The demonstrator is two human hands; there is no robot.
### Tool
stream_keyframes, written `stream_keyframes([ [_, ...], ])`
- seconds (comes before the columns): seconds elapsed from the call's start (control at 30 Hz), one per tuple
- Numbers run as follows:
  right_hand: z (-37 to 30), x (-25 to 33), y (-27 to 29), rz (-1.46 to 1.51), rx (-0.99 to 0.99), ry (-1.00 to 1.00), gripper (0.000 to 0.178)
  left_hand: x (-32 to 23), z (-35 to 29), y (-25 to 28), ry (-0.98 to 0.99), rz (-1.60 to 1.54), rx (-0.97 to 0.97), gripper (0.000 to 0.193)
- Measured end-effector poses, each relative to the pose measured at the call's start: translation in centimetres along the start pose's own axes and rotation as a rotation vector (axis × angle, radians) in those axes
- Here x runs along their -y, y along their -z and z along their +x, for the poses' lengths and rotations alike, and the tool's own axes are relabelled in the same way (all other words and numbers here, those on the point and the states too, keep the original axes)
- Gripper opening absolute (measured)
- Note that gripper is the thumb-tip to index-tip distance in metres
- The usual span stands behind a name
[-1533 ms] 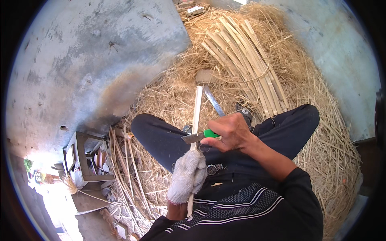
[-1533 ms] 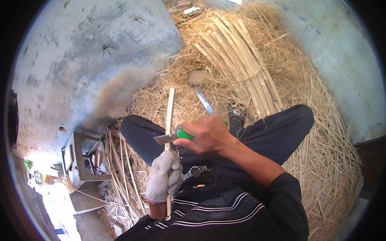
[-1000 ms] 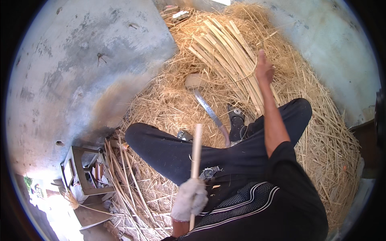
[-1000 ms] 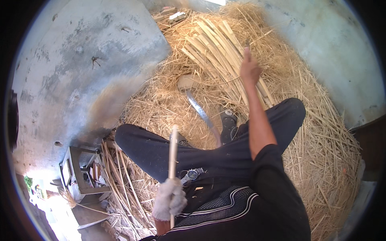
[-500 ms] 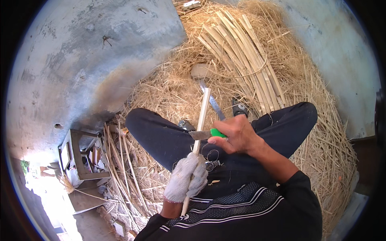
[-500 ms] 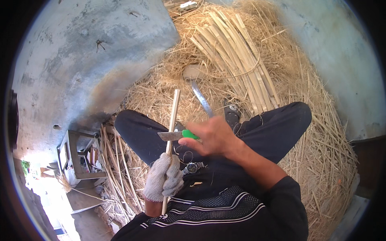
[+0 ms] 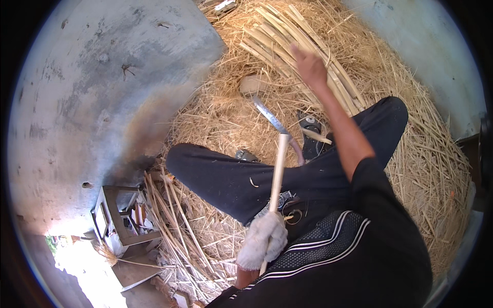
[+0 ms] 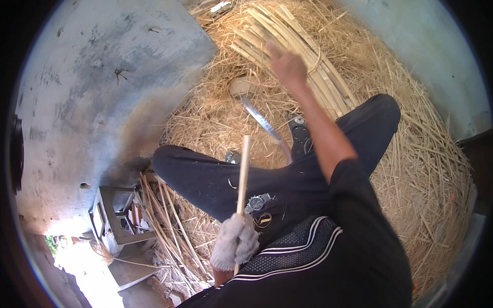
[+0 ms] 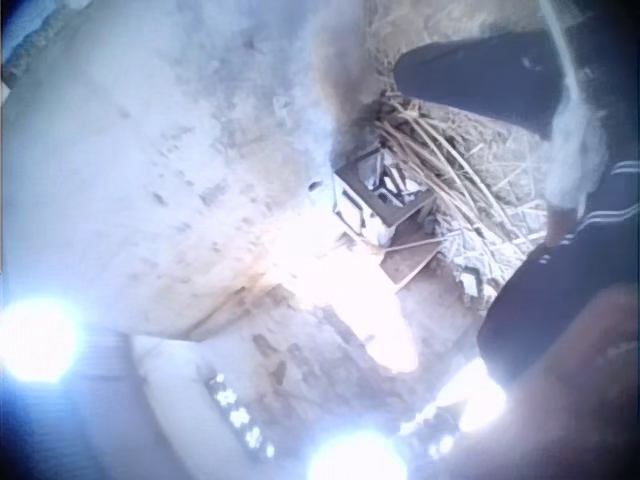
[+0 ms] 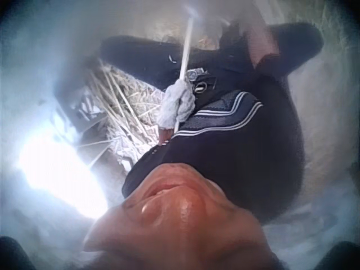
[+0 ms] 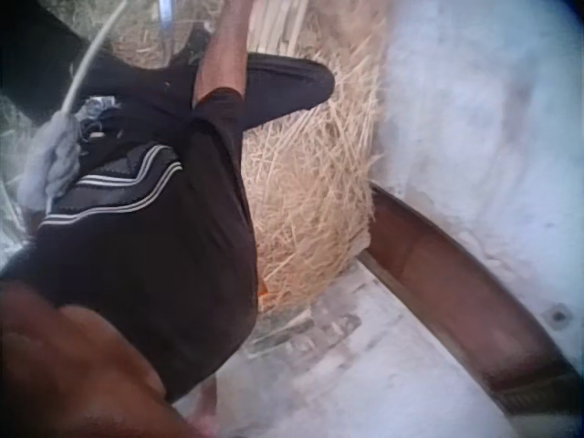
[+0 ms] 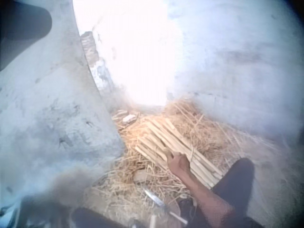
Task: The person sits on a straw-covered floor and uses a green-handled knife to split a bamboo stick into thin strips. They hold the stick with a gloved left hand and carefully shave and split the material, occasionally using a larger blade to separate the strips further.
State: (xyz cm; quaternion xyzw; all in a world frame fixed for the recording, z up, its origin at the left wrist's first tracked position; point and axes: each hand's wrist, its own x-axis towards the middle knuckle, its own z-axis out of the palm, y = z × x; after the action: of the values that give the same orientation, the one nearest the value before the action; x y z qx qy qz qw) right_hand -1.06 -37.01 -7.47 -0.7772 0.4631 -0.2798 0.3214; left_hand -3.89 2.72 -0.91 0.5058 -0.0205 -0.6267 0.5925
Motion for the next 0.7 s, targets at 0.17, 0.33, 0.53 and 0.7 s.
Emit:
stream_keyframes([
  [0.17,-5.4,3.6,1.2,0.235,0.110,0.502,0.063,-2.1,0.4,2.0,-0.248,-0.215,-0.115,0.037],
  [0.33,-16.1,5.0,1.7,0.262,0.522,0.938,0.045,-4.8,0.4,-0.4,-0.231,0.067,-0.186,0.034],
  [0.53,-17.6,3.8,0.4,0.296,0.372,0.891,0.049,-3.6,1.1,-0.2,-0.257,0.332,-0.290,0.035],
  [0.7,-17.3,4.1,-1.1,0.254,0.298,0.901,0.052,-2.7,1.6,0.6,-0.336,0.454,-0.366,0.035],
])
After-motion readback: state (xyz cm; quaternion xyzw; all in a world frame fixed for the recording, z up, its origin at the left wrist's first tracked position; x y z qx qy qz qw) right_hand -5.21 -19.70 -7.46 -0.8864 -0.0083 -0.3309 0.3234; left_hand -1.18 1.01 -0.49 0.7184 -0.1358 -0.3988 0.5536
